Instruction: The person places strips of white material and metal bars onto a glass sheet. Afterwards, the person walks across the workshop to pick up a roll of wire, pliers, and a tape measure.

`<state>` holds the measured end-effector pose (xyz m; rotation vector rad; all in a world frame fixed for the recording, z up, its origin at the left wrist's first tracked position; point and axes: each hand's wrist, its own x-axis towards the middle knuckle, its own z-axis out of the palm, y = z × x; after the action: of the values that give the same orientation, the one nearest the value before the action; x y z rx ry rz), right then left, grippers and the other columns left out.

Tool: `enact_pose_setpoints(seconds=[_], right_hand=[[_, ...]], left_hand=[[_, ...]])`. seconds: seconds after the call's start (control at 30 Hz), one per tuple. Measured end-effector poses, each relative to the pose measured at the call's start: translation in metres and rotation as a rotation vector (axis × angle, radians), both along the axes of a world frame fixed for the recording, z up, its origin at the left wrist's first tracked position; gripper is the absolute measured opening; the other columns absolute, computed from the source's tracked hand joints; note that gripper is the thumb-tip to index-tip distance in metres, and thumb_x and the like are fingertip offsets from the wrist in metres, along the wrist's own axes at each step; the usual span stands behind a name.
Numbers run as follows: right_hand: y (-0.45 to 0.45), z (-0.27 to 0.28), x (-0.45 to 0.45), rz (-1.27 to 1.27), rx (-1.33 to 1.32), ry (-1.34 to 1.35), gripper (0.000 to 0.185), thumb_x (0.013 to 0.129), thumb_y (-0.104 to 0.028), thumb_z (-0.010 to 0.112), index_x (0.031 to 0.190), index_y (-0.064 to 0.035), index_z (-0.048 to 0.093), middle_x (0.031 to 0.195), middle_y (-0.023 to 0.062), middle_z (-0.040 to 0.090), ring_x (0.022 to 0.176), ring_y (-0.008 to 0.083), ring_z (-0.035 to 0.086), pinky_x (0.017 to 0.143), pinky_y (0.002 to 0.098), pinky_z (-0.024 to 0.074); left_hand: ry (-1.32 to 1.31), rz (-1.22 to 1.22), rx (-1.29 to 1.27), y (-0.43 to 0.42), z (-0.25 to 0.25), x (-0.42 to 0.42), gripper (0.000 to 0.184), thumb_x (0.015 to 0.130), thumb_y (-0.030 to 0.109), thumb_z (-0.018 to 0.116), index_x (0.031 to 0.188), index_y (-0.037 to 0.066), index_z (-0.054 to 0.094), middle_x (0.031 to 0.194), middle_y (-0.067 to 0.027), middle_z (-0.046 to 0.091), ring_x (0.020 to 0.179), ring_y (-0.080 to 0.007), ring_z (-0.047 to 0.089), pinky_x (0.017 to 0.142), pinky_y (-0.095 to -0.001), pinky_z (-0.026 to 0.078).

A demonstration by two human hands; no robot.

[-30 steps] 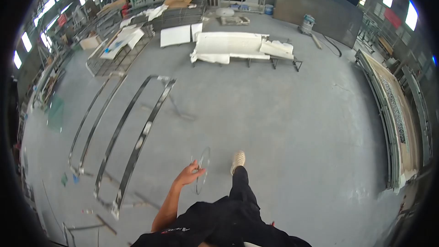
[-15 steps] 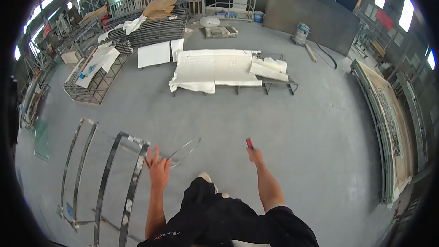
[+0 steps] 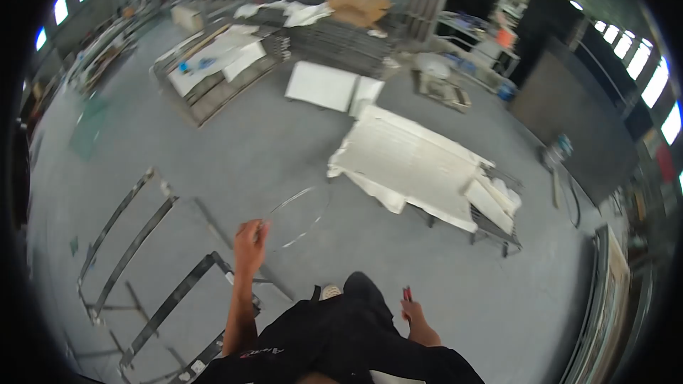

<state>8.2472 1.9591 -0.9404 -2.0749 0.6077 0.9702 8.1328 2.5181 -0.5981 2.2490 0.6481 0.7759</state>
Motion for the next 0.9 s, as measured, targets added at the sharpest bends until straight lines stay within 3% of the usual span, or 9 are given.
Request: enact_pose_setpoints(seconds=[0.03, 0.13, 0.3, 0.43, 0.47, 0.57, 0.6, 0.77, 0.9], right_hand=[[0.009, 0.022, 0.003, 0.07, -0.042, 0.175, 0.032, 0.088, -0.035, 0.058, 0.08, -0.0046, 0.057, 0.061, 0.01, 0.059, 0.045, 0.0237, 0.054, 0.039, 0.0412, 0.0426], [0.045, 0.031, 0.026, 0.116, -0.04, 0.287, 0.033, 0.087, -0.035, 0.056, 0.078, -0.0038, 0.057, 0.061, 0.011, 0.06, 0.048, 0.0255, 0.057, 0.042, 0.0421, 0.0442], [0.148, 0.012, 0.138, 0.269, -0.066, 0.24, 0.036, 0.087, -0.035, 0.053, 0.073, -0.0024, 0.058, 0.06, 0.0127, 0.061, 0.053, 0.0285, 0.061, 0.048, 0.0437, 0.0469], [0.274, -0.02, 0.317, 0.99, -0.061, -0.266, 0.039, 0.087, -0.035, 0.051, 0.07, -0.0013, 0.059, 0.059, 0.014, 0.061, 0.057, 0.031, 0.064, 0.052, 0.0449, 0.049], [0.339, -0.053, 0.364, 0.204, -0.101, 0.121, 0.038, 0.085, -0.03, 0.049, 0.062, -0.0001, 0.057, 0.054, 0.0139, 0.059, 0.049, 0.0296, 0.062, 0.048, 0.0435, 0.049], [0.555, -0.001, 0.519, 0.273, -0.053, -0.185, 0.046, 0.082, -0.041, 0.052, 0.055, -0.0034, 0.053, 0.046, 0.0114, 0.052, 0.042, 0.0243, 0.057, 0.04, 0.0403, 0.0426], [0.622, -0.053, 0.579, 0.391, 0.014, -0.628, 0.045, 0.081, -0.04, 0.057, 0.055, -0.0041, 0.052, 0.046, 0.0101, 0.051, 0.042, 0.0227, 0.056, 0.038, 0.0389, 0.0411], [1.02, 0.237, 0.617, 0.845, 0.542, -0.305, 0.034, 0.089, -0.039, 0.057, 0.082, -0.0066, 0.053, 0.055, 0.0004, 0.047, 0.043, 0.0131, 0.048, 0.043, 0.0287, 0.0432], [1.225, 0.317, 0.558, 1.231, 0.686, -0.214, 0.031, 0.089, -0.033, 0.059, 0.107, -0.0081, 0.053, 0.07, -0.0023, 0.049, 0.057, 0.0081, 0.049, 0.047, 0.0259, 0.0449]], left_hand=[[0.103, -0.046, -0.041, 0.02, -0.005, 0.014, 0.015, 0.088, 0.017, 0.061, 0.085, 0.003, 0.059, 0.083, -0.0093, 0.067, 0.074, -0.0209, 0.062, 0.065, -0.0324, 0.047], [-0.054, 0.004, -0.462, 0.068, -0.007, 0.061, 0.029, 0.094, 0.025, 0.056, 0.08, 0.0, 0.058, 0.061, -0.0087, 0.06, 0.055, -0.0103, 0.056, 0.055, -0.0245, 0.042], [-0.027, 0.112, -0.754, 0.187, -0.065, 0.153, 0.028, 0.095, 0.028, 0.054, 0.084, 0.002, 0.06, 0.066, -0.0019, 0.06, 0.065, -0.0096, 0.059, 0.061, -0.0235, 0.045], [-0.306, 0.231, -1.126, 0.274, -0.054, 0.235, 0.021, 0.096, 0.024, 0.052, 0.103, 0.004, 0.057, 0.084, -0.0013, 0.062, 0.075, -0.0093, 0.058, 0.068, -0.0268, 0.048], [-0.366, 0.173, -1.181, 0.301, -0.051, 0.246, 0.023, 0.097, 0.019, 0.05, 0.114, 0.005, 0.052, 0.092, -0.0024, 0.06, 0.083, -0.0099, 0.056, 0.075, -0.0292, 0.049], [-0.419, 0.206, -1.111, 0.378, -0.036, 0.272, 0.025, 0.097, 0.015, 0.047, 0.12, 0.005, 0.05, 0.088, -0.0024, 0.058, 0.082, -0.0106, 0.055, 0.077, -0.0286, 0.047], [-0.45, 0.228, -1.098, 0.403, -0.038, 0.278, 0.025, 0.097, 0.015, 0.047, 0.12, 0.005, 0.05, 0.088, -0.0024, 0.058, 0.082, -0.0106, 0.055, 0.077, -0.0286, 0.047], [-0.533, 0.447, -0.854, 0.523, -0.048, 0.313, 0.043, 0.096, 0.009, 0.043, 0.138, 0.007, 0.038, 0.083, -0.0018, 0.054, 0.078, -0.0095, 0.052, 0.076, -0.0278, 0.046], [-0.604, 0.38, -0.861, 0.654, -0.085, 0.333, 0.035, 0.094, 0.008, 0.041, 0.126, 0.006, 0.054, 0.081, -0.001, 0.054, 0.079, -0.0085, 0.051, 0.077, -0.029, 0.047]])
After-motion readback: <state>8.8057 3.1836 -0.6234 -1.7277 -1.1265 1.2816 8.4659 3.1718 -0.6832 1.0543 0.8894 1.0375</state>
